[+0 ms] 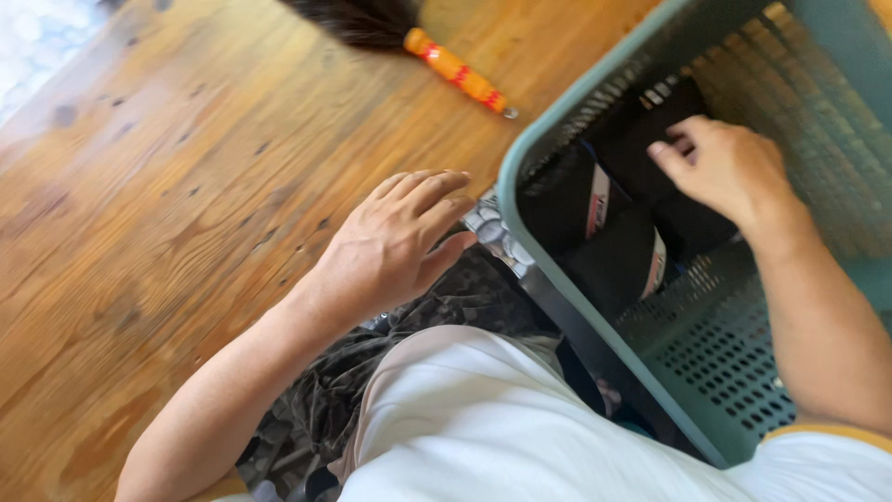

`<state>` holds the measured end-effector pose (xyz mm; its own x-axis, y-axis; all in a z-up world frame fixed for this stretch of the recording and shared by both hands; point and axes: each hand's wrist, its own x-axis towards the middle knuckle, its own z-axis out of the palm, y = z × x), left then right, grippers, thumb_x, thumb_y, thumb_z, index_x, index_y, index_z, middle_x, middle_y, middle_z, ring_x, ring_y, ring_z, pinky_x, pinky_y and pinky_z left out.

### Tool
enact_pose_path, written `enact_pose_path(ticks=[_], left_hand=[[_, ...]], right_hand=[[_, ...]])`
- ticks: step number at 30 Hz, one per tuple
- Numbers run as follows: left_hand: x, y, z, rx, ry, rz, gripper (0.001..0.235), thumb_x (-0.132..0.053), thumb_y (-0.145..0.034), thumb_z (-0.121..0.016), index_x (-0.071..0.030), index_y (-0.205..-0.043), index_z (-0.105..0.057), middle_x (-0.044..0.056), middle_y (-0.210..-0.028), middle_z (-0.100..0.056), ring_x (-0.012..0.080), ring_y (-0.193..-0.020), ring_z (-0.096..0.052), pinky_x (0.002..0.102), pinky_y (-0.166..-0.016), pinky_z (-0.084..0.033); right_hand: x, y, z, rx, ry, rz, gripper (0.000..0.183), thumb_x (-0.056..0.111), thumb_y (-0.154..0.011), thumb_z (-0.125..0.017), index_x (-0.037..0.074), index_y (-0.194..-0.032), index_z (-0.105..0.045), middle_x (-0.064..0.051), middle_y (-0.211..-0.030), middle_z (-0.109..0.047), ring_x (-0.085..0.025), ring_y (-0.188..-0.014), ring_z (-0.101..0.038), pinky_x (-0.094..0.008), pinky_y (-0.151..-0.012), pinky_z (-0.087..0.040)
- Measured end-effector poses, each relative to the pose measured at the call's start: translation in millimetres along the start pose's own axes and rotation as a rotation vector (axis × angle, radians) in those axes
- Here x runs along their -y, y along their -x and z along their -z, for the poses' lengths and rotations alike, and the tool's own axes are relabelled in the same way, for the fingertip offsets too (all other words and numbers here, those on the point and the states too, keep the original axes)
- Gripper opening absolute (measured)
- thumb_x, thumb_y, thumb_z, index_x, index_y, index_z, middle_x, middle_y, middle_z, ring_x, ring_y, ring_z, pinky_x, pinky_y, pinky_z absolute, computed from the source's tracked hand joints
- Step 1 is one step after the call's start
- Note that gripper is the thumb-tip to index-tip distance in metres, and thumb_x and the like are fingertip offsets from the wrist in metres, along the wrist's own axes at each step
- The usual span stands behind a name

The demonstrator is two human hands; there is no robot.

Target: The person cleans a small black pouch with a feather duster and places it in a basket. They then unfold a large black fabric item on the table, dust it thoroughly, and fold it into a compact rectangular shape.

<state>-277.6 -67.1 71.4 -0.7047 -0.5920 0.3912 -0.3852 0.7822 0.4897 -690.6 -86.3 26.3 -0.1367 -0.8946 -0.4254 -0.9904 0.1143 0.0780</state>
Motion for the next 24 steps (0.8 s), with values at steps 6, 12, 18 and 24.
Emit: enact_pose_path(ticks=[6, 12, 18, 24], left_hand=[[22.7, 127.8, 50.5, -0.171, -0.209, 0.345, 0.030, -0.027, -0.106, -0.059, -0.002, -0.120, -0.066, 0.020, -0.132, -0.065, 0.0376, -0.116, -0.065, 0.050, -0.099, -0.050], [15.1, 289.0, 66.2, -0.390, -0.564, 0.731, 0.030, -0.022, -0.105, -0.067, 0.003, -0.122, -0.066, 0.024, -0.138, -0.061, 0.0414, -0.127, -0.058, 0.052, -0.110, -0.045], [-17.3, 392.0, 60.0, -0.592, -0.727, 1.006, 0.030, -0.020, -0.104, -0.072, 0.003, -0.123, -0.068, 0.025, -0.142, -0.058, 0.0421, -0.133, -0.053, 0.054, -0.116, -0.037], [-14.6, 394.3, 49.5, -0.612, -0.785, 1.092, 0.030, -0.028, -0.104, -0.068, -0.001, -0.118, -0.068, 0.021, -0.138, -0.061, 0.0383, -0.131, -0.055, 0.051, -0.119, -0.037]], right_hand=[[99.0, 6.8, 69.5, -0.731, -0.115, 0.709, 0.019, 0.014, -0.118, -0.074, -0.002, -0.127, -0.078, -0.013, -0.116, -0.076, -0.027, -0.099, -0.073, -0.038, -0.088, -0.057], [263.0, -17.7, 56.7, -0.728, 0.123, 1.205, 0.028, 0.028, -0.104, -0.075, 0.006, -0.123, -0.077, -0.012, -0.116, -0.071, -0.029, -0.106, -0.068, -0.038, -0.097, -0.055], [433.8, 13.9, 24.0, -0.478, 0.115, 1.562, 0.032, 0.029, -0.102, -0.069, 0.005, -0.123, -0.071, -0.018, -0.117, -0.063, -0.036, -0.107, -0.062, -0.046, -0.095, -0.052], [572.0, 93.1, -24.3, -0.352, 0.003, 1.814, 0.040, 0.028, -0.104, -0.066, 0.000, -0.132, -0.062, -0.024, -0.134, -0.053, -0.042, -0.121, -0.051, -0.056, -0.100, -0.044]])
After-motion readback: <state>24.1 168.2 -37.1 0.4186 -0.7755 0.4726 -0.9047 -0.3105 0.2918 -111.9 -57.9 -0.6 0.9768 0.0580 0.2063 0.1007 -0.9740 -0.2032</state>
